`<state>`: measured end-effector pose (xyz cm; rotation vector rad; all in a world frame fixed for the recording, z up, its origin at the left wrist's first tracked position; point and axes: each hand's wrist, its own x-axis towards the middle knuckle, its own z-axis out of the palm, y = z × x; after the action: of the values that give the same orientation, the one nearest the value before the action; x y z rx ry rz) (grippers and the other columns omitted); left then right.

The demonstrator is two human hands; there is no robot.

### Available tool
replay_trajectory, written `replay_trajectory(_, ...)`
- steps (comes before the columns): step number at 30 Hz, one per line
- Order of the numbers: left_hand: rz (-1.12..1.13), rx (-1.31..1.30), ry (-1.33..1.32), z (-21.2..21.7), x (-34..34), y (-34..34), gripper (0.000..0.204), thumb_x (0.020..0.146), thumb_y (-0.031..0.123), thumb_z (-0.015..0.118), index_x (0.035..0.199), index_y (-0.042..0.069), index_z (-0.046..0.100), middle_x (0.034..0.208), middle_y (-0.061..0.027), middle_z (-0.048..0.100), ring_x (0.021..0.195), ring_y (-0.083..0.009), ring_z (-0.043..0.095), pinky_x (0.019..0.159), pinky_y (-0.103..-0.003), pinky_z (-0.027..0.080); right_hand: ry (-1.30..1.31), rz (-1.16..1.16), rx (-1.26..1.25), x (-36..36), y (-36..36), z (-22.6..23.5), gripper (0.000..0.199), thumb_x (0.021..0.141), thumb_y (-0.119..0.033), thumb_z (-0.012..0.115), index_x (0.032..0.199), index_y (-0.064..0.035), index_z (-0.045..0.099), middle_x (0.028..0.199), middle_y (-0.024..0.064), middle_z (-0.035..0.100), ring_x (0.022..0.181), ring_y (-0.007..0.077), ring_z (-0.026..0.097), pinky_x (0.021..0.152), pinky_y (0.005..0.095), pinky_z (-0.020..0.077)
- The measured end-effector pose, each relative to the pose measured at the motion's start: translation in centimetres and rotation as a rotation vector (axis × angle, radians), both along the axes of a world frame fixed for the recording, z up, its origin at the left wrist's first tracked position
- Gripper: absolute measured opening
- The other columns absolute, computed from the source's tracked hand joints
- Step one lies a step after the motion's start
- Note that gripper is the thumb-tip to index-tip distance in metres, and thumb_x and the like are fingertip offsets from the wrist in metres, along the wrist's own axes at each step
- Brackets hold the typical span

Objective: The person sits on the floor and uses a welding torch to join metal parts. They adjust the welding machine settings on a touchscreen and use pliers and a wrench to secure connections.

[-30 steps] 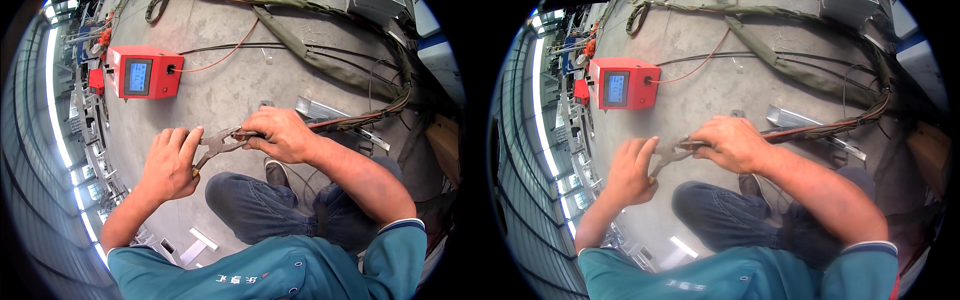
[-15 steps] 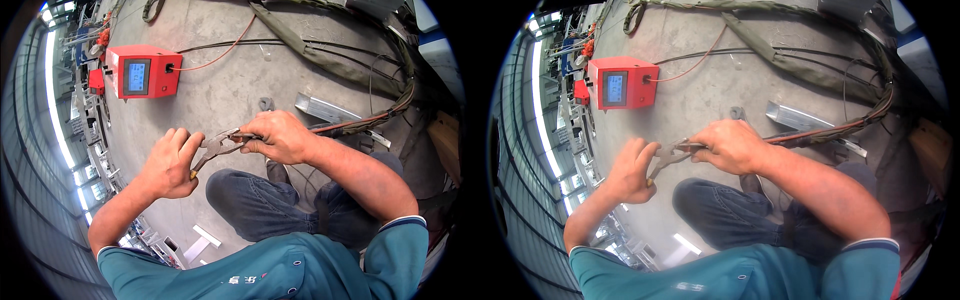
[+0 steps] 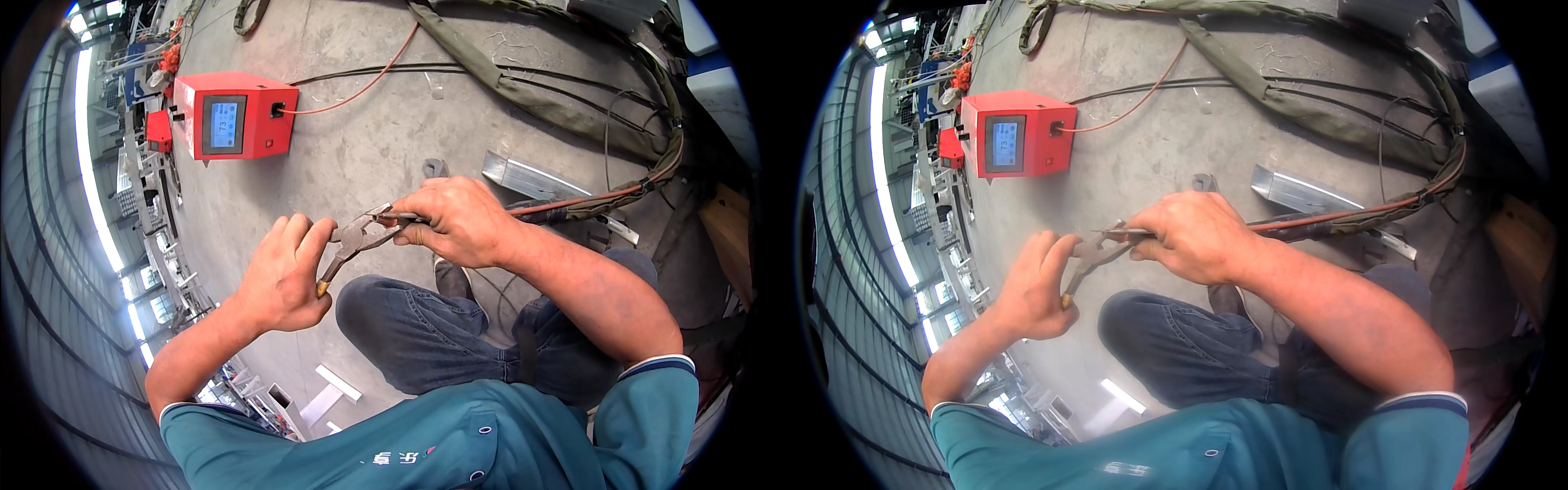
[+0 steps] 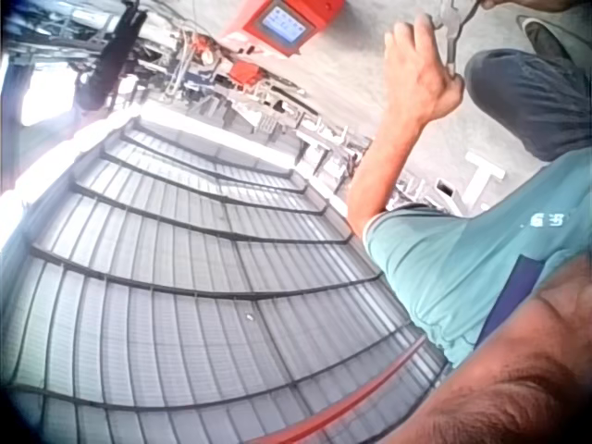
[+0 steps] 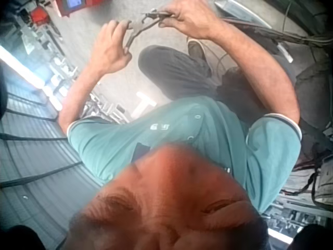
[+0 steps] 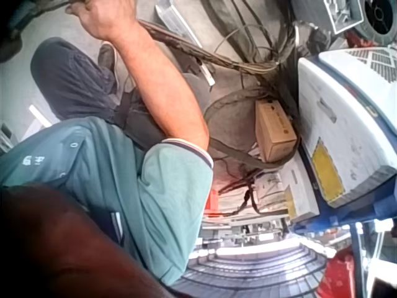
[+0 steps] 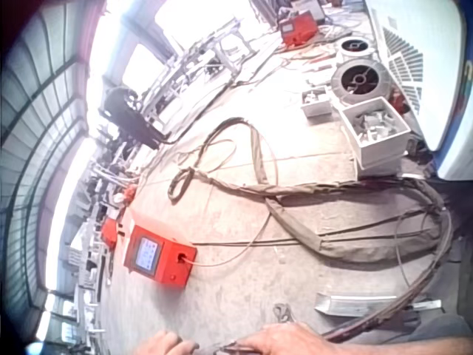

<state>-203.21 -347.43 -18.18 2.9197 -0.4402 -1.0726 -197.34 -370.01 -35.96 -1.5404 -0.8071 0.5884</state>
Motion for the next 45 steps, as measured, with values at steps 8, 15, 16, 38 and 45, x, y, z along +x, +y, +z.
replay_trajectory(8, -0.007, -0.014, -0.017, -0.3, -0.1, 0.2, 0.077, 0.059, 0.003, 0.065, 0.133, -0.002, 0.048, 0.106, -0.0222, 0.049, 0.094, -0.0435, 0.05, 0.08, -0.051, 0.045, -0.057, -0.085, 0.071, -0.3, 0.3, -0.6, 0.027, 0.088, -0.028, 0.081, 0.111, -0.0147, 0.077, 0.086, 0.0087, 0.072, 0.086, 0.031, 0.068, 0.073, 0.0446, 0.0526)
replay_trajectory(15, -0.044, -0.027, -0.063, -0.8, -0.5, 1.0, 0.077, 0.058, 0.003, 0.066, 0.133, -0.002, 0.048, 0.105, -0.022, 0.048, 0.093, -0.0426, 0.049, 0.079, -0.05, 0.045, -0.018, -0.015, 0.023, -0.1, 0.3, -0.2, 0.026, 0.09, -0.03, 0.075, 0.114, -0.0182, 0.077, 0.095, 0.0063, 0.075, 0.094, 0.0315, 0.067, 0.08, 0.046, 0.0537)
replay_trajectory(16, -0.054, -0.029, -0.073, -0.8, -0.6, 1.1, 0.077, 0.058, 0.003, 0.067, 0.132, -0.002, 0.048, 0.105, -0.0218, 0.048, 0.093, -0.0425, 0.049, 0.079, -0.05, 0.045, -0.025, -0.009, 0.022, -0.1, 0.4, -0.3, 0.026, 0.09, -0.03, 0.075, 0.113, -0.018, 0.077, 0.093, 0.0072, 0.074, 0.093, 0.0318, 0.067, 0.08, 0.0463, 0.0537)
replay_trajectory(38, -0.251, -0.071, -0.089, -0.3, 0.7, 2.4, 0.079, 0.051, 0.004, 0.069, 0.128, 0.0, 0.052, 0.102, -0.0182, 0.05, 0.087, -0.039, 0.049, 0.074, -0.049, 0.043, -0.031, 0.122, 0.047, -0.4, 0.1, 0.0, 0.029, 0.089, -0.033, 0.075, 0.112, -0.0155, 0.078, 0.086, 0.0118, 0.072, 0.09, 0.0328, 0.069, 0.077, 0.0479, 0.0542)
replay_trajectory(45, -0.281, -0.072, -0.091, 0.0, 1.0, 2.2, 0.078, 0.051, 0.003, 0.07, 0.127, 0.0, 0.053, 0.101, -0.017, 0.05, 0.085, -0.0381, 0.049, 0.073, -0.048, 0.043, -0.032, 0.129, 0.041, -0.7, 0.0, 0.1, 0.029, 0.09, -0.033, 0.075, 0.112, -0.0157, 0.078, 0.089, 0.0119, 0.073, 0.092, 0.0337, 0.069, 0.078, 0.0485, 0.0543)
